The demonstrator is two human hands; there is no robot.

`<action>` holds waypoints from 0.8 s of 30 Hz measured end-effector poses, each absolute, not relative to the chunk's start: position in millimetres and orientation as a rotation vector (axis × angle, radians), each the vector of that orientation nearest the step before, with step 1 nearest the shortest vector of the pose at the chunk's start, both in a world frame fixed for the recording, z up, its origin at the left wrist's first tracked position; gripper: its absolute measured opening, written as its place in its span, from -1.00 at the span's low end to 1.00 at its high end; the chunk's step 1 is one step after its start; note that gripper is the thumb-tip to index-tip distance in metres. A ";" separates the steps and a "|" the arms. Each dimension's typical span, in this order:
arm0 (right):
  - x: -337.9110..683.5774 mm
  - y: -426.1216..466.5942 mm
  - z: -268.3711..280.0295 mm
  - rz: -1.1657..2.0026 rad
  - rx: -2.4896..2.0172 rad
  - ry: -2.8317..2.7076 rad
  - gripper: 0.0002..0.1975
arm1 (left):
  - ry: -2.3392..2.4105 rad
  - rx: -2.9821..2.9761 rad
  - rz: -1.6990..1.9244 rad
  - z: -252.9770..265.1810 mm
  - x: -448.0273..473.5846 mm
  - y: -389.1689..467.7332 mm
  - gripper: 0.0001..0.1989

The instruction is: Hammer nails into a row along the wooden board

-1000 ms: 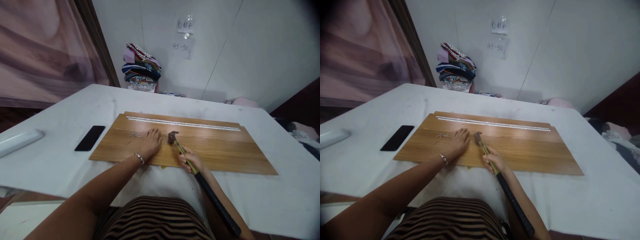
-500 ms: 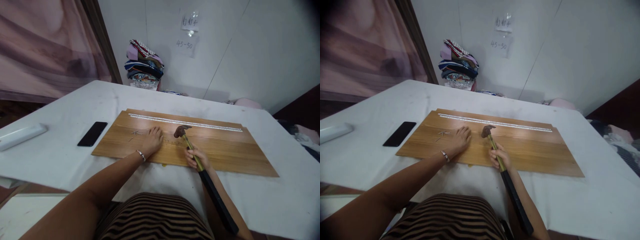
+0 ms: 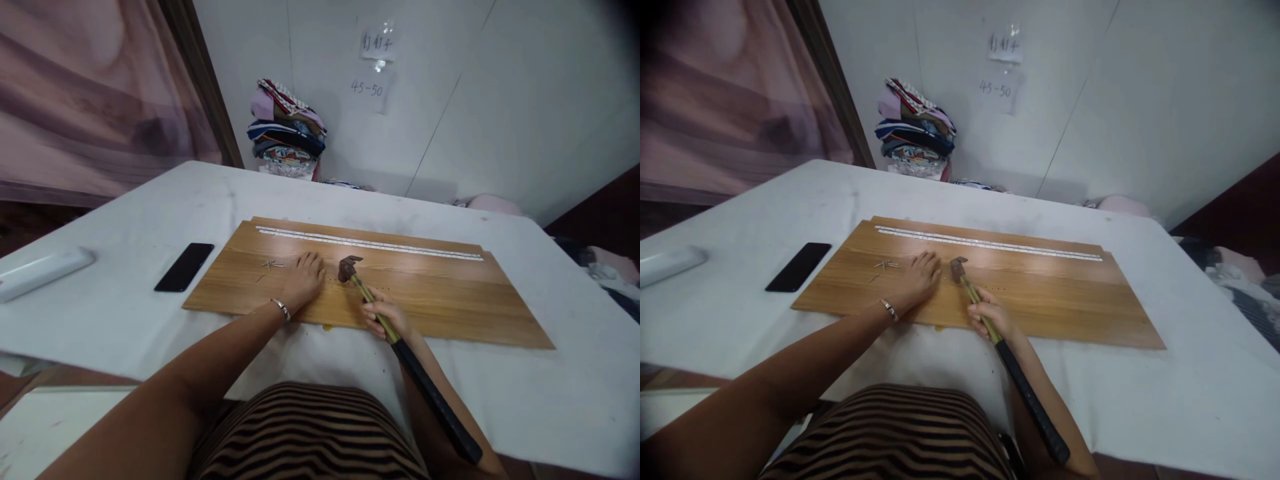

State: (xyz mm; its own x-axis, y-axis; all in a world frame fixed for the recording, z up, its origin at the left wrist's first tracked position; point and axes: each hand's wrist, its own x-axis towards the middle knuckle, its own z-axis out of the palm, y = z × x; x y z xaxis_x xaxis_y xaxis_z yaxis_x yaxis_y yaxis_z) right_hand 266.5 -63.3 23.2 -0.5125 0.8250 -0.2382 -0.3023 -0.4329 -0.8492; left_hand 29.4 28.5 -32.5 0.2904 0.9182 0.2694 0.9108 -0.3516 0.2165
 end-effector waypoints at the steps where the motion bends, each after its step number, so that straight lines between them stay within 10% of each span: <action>1: 265.8 -63.0 22.4 2.000 -0.872 -1.005 -0.34 | 1.774 2.507 0.549 -33.0 29.3 28.6 -0.63; 24: 266.8 -62.3 16.3 1.980 -0.874 -0.985 -0.35 | 1.747 2.516 0.565 -33.8 29.2 28.1 -0.62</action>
